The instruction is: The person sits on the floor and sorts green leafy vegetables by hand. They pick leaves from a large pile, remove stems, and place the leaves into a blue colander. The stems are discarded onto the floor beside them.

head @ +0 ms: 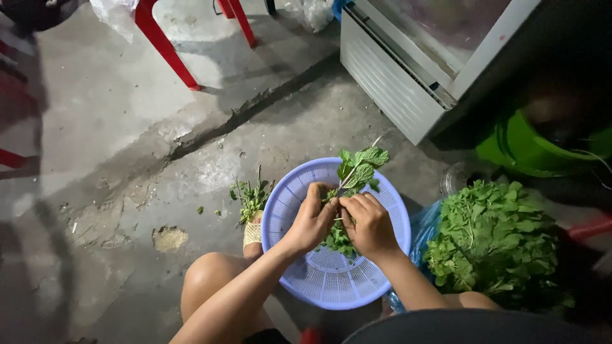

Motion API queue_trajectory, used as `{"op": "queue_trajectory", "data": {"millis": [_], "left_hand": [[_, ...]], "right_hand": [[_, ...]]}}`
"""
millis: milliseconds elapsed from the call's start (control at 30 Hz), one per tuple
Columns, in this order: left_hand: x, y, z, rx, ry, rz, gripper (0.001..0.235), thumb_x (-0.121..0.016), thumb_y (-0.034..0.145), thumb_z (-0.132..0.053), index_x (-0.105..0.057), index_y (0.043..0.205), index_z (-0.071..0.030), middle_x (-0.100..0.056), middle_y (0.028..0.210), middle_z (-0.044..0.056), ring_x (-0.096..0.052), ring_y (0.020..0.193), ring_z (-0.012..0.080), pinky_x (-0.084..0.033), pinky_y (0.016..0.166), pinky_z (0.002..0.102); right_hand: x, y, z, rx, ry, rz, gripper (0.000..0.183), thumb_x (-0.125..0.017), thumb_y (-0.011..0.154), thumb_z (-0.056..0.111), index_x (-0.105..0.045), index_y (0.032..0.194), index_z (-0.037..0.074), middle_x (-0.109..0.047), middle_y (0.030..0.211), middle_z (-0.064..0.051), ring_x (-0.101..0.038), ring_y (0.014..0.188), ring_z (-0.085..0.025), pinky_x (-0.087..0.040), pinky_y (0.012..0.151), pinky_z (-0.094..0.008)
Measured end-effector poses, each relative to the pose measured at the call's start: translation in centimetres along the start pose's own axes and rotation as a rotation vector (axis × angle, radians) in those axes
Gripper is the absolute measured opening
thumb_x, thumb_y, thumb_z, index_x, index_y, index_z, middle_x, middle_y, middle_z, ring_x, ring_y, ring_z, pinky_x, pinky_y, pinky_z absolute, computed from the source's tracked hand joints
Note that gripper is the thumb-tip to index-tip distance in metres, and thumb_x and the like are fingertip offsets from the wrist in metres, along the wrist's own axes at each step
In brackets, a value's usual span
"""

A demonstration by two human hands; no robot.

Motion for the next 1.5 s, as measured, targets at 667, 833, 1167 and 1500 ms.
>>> {"op": "queue_trajectory", "data": {"millis": [667,833,1167,1500], "left_hand": [[-0.7,-0.8,2.5,0.087,-0.166,0.058,0.017,-0.048,0.107,-0.012,-0.050,0.119,0.000,-0.050,0.059,0.006,-0.052,0.051,0.0149,-0.040,0.046,0.028],[-0.2,-0.6,1.9,0.056,-0.232,0.060,0.008,-0.048,0.108,-0.011,-0.050,0.109,-0.003,-0.046,0.057,0.003,-0.048,0.051,0.0120,-0.037,0.047,0.025],[-0.8,-0.6,2.2,0.056,-0.196,0.093,0.010,-0.048,0.109,-0.013,-0.050,0.101,-0.006,-0.046,0.052,0.001,-0.047,0.049,0.0100,-0.035,0.047,0.022],[0.1,-0.5,3.0,0.049,-0.051,0.021,0.011,-0.054,0.105,-0.013,-0.054,0.098,-0.004,-0.049,0.058,0.011,-0.050,0.061,0.0164,-0.042,0.054,0.031]], "right_hand": [[1.5,0.2,1.0,0.119,-0.197,-0.135,0.012,-0.068,0.095,0.015,-0.074,0.105,0.011,-0.064,0.079,-0.005,-0.066,0.070,-0.025,-0.057,0.069,-0.036],[1.5,0.7,1.9,0.123,-0.197,-0.151,0.009,-0.067,0.094,0.017,-0.073,0.100,0.012,-0.061,0.077,-0.002,-0.064,0.067,-0.024,-0.056,0.065,-0.035],[2.6,1.1,3.3,0.215,-0.236,-0.198,0.006,-0.069,0.095,0.013,-0.073,0.096,0.009,-0.057,0.073,-0.004,-0.062,0.062,-0.025,-0.055,0.060,-0.034],[1.4,0.3,2.7,0.213,-0.307,-0.194,0.011,-0.066,0.097,0.018,-0.073,0.100,0.012,-0.059,0.076,-0.005,-0.065,0.067,-0.024,-0.057,0.066,-0.034]]}}
Point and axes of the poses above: each hand's wrist, its own y-axis towards the middle knuckle, its own x-axis out of the back of the hand, z = x × y, the point moved 10 cm from there along y, towards the middle knuckle
